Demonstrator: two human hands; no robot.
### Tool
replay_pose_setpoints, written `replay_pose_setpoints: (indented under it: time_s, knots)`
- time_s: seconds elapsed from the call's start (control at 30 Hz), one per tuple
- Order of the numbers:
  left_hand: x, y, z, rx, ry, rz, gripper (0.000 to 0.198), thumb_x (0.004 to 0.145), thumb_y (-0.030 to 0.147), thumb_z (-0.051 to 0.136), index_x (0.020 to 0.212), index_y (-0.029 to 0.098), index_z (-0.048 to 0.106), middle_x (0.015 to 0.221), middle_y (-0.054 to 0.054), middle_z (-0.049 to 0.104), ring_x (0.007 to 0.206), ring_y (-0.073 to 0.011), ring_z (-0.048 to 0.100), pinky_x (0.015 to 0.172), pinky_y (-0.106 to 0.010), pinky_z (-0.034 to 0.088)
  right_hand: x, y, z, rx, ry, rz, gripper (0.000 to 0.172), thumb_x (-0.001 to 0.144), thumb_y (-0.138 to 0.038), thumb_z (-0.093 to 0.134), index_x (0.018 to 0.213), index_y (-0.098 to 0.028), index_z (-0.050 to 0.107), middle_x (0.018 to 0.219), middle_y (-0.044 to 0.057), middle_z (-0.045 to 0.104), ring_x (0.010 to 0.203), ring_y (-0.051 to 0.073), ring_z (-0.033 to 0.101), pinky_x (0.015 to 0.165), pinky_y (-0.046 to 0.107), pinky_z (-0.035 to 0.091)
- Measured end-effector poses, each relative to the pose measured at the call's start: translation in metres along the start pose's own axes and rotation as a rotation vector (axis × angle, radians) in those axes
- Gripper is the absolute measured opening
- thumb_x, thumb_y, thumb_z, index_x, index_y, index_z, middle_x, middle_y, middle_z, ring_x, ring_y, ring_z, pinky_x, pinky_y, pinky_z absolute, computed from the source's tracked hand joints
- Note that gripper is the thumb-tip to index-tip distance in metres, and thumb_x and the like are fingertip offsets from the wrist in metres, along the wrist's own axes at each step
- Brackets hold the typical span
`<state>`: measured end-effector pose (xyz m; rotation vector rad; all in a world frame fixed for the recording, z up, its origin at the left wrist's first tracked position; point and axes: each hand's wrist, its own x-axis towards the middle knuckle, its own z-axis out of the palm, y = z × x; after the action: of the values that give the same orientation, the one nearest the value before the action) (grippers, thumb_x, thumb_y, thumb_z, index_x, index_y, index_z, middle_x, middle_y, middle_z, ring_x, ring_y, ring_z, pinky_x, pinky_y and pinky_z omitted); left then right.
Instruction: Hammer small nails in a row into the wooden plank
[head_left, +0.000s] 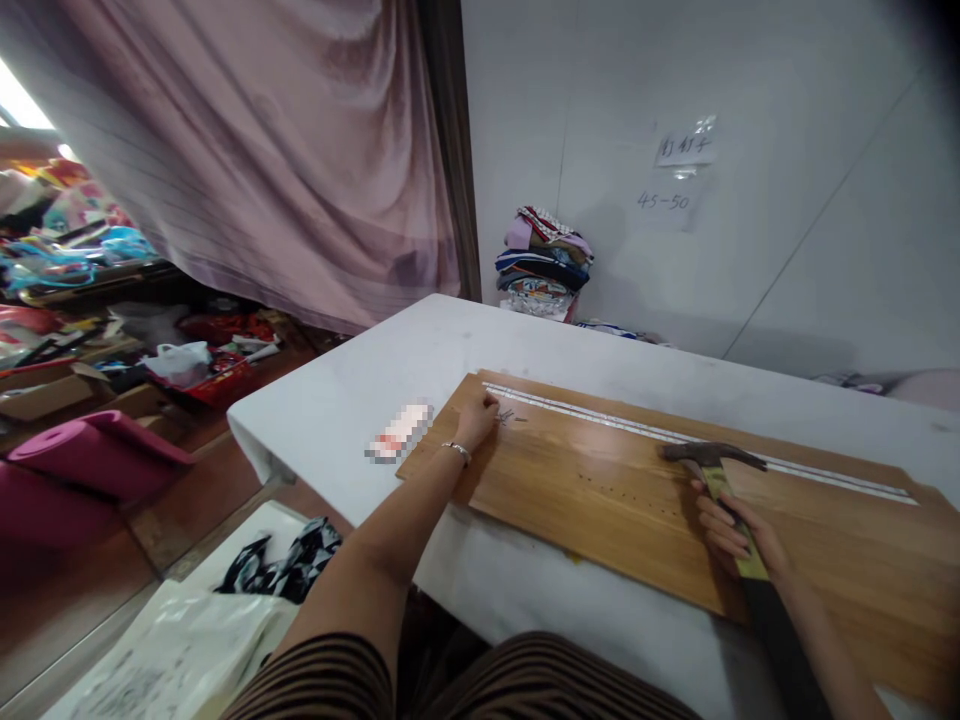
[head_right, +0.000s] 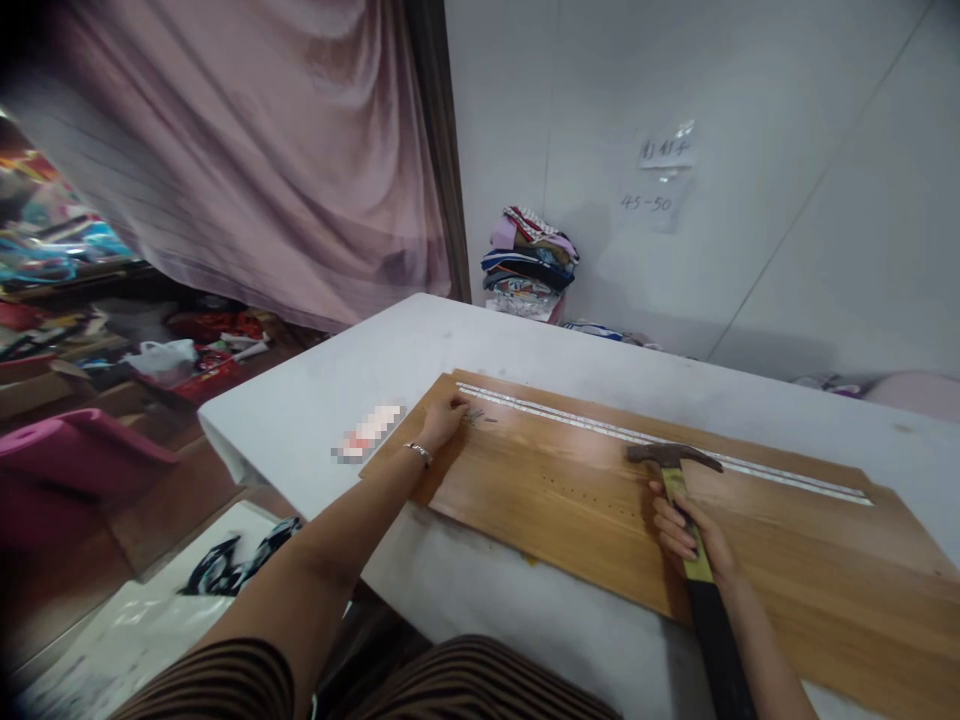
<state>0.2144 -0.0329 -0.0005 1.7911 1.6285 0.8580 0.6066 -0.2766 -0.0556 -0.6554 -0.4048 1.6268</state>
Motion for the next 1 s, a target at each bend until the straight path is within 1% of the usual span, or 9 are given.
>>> replay_pose_setpoints:
  time_s: [0.13,0.2,0.3,0.4,0.57,0.67,0.77,0.87,1.0]
  knots:
    - [-0.005,0.003,0.008,0.008,-0.016,0.003,0.007,0.08,0.018,0.062,0.082,0.018,0.068,0.084,-0.002,0.073,0.081,-0.017,0.065,0.077,-0.027,0.049,0.001,-0.002,0.001,-0.001,-0.027,0.013,0.019,0.09,-0.02,0.062,0.108,-0.02,0.063,0.059,-0.009,0.042,0.035,0.003,0.027,0.028,0.009,0.032]
    - [-0.004,0.002,0.01,0.021,-0.007,-0.002,0.008,0.081,0.019,0.061,0.084,0.018,0.069,0.085,-0.002,0.073,0.081,-0.0172,0.066,0.076,-0.027,0.049,0.001,-0.002,0.002,-0.003,-0.04,0.018,0.019,0.089,-0.02,0.063,0.108,-0.02,0.063,0.059,-0.009,0.042,0.035,0.003,0.028,0.028,0.009,0.033]
    - [0.002,-0.003,0.005,0.071,0.032,-0.025,0.014,0.083,0.017,0.056,0.086,0.018,0.07,0.086,-0.004,0.074,0.082,-0.0188,0.066,0.077,-0.029,0.049,0.002,-0.003,0.001,0.008,-0.052,0.006,0.018,0.089,-0.02,0.062,0.108,-0.019,0.063,0.059,-0.009,0.042,0.035,0.003,0.028,0.028,0.009,0.032]
    - [0.008,-0.01,-0.001,0.139,0.053,-0.017,0.016,0.081,0.015,0.056,0.085,0.018,0.071,0.086,-0.006,0.074,0.085,-0.021,0.066,0.08,-0.031,0.049,0.004,-0.003,-0.001,0.008,-0.074,-0.003,0.019,0.09,-0.02,0.06,0.109,-0.019,0.062,0.059,-0.009,0.042,0.035,0.003,0.028,0.028,0.008,0.03]
    - [0.005,-0.013,-0.006,0.23,0.03,0.079,0.012,0.076,0.017,0.063,0.08,0.02,0.074,0.09,-0.006,0.075,0.093,-0.0229,0.065,0.087,-0.033,0.047,0.006,-0.002,-0.003,0.012,-0.105,-0.007,0.019,0.09,-0.019,0.06,0.109,-0.019,0.061,0.059,-0.009,0.041,0.035,0.003,0.028,0.028,0.008,0.031]
    - [0.001,-0.008,-0.005,0.264,0.028,0.128,0.017,0.081,0.018,0.059,0.081,0.02,0.076,0.094,-0.008,0.074,0.097,-0.0247,0.064,0.09,-0.036,0.046,0.006,-0.003,-0.003,0.012,-0.091,-0.016,0.019,0.089,-0.019,0.061,0.109,-0.018,0.061,0.059,-0.01,0.043,0.036,0.002,0.029,0.029,0.007,0.032]
    - [-0.002,0.0,0.001,0.28,0.006,0.199,0.022,0.084,0.018,0.056,0.083,0.021,0.077,0.097,-0.009,0.074,0.1,-0.0246,0.063,0.093,-0.036,0.045,0.005,-0.003,-0.001,0.006,-0.052,-0.028,0.02,0.088,-0.019,0.064,0.108,-0.015,0.062,0.059,-0.01,0.045,0.035,0.002,0.03,0.028,0.007,0.031]
    - [-0.004,0.009,0.011,0.294,-0.056,0.294,0.017,0.082,0.018,0.061,0.082,0.022,0.077,0.099,-0.008,0.073,0.103,-0.023,0.061,0.096,-0.034,0.044,0.005,-0.004,0.002,-0.003,-0.033,-0.033,0.019,0.088,-0.02,0.065,0.106,-0.016,0.063,0.059,-0.009,0.045,0.035,0.002,0.03,0.027,0.008,0.031]
    - [-0.004,0.018,0.021,0.34,-0.138,0.381,0.016,0.079,0.013,0.062,0.071,0.021,0.074,0.09,-0.009,0.071,0.103,-0.0241,0.059,0.098,-0.035,0.042,0.003,-0.005,0.007,-0.026,-0.037,-0.028,0.017,0.088,-0.02,0.064,0.105,-0.018,0.062,0.059,-0.009,0.045,0.035,0.003,0.033,0.028,0.008,0.034]
